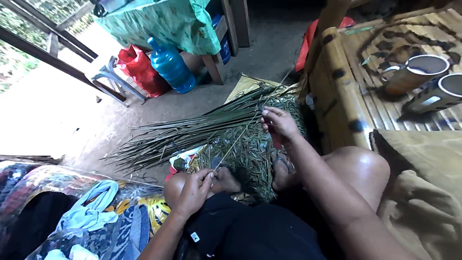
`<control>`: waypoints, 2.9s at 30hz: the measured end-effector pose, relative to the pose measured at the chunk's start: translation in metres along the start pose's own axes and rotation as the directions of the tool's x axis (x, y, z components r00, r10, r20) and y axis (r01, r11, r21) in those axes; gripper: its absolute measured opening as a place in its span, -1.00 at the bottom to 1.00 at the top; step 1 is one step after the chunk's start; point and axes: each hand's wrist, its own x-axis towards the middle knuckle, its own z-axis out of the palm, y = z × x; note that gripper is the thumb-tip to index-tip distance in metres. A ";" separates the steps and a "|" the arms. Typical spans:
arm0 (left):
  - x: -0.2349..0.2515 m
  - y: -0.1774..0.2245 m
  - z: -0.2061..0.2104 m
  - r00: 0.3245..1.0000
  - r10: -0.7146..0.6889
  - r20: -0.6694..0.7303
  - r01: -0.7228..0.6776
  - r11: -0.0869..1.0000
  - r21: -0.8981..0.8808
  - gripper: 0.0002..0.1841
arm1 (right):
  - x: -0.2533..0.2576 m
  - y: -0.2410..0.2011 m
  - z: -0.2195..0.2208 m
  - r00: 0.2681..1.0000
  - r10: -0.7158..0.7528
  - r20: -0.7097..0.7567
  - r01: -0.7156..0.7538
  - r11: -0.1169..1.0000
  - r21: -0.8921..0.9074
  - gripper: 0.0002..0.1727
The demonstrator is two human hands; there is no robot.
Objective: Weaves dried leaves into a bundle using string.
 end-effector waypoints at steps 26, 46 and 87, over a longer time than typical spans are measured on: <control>-0.063 -0.041 -0.018 0.993 -0.115 0.021 0.117 0.980 -0.161 -0.68 | 0.084 -0.069 -0.114 0.942 -0.098 -0.321 0.176 0.959 0.224 -0.73; -0.006 -0.018 0.018 0.932 -0.096 0.348 0.209 0.930 -0.302 -0.73 | 0.004 -0.012 -0.021 0.997 0.056 0.061 -0.057 0.998 0.025 -0.76; -0.024 0.015 0.128 0.860 -0.458 0.228 0.418 0.373 -0.829 -0.54 | -0.047 0.121 0.017 0.869 0.458 0.190 -0.436 0.888 -0.147 -0.78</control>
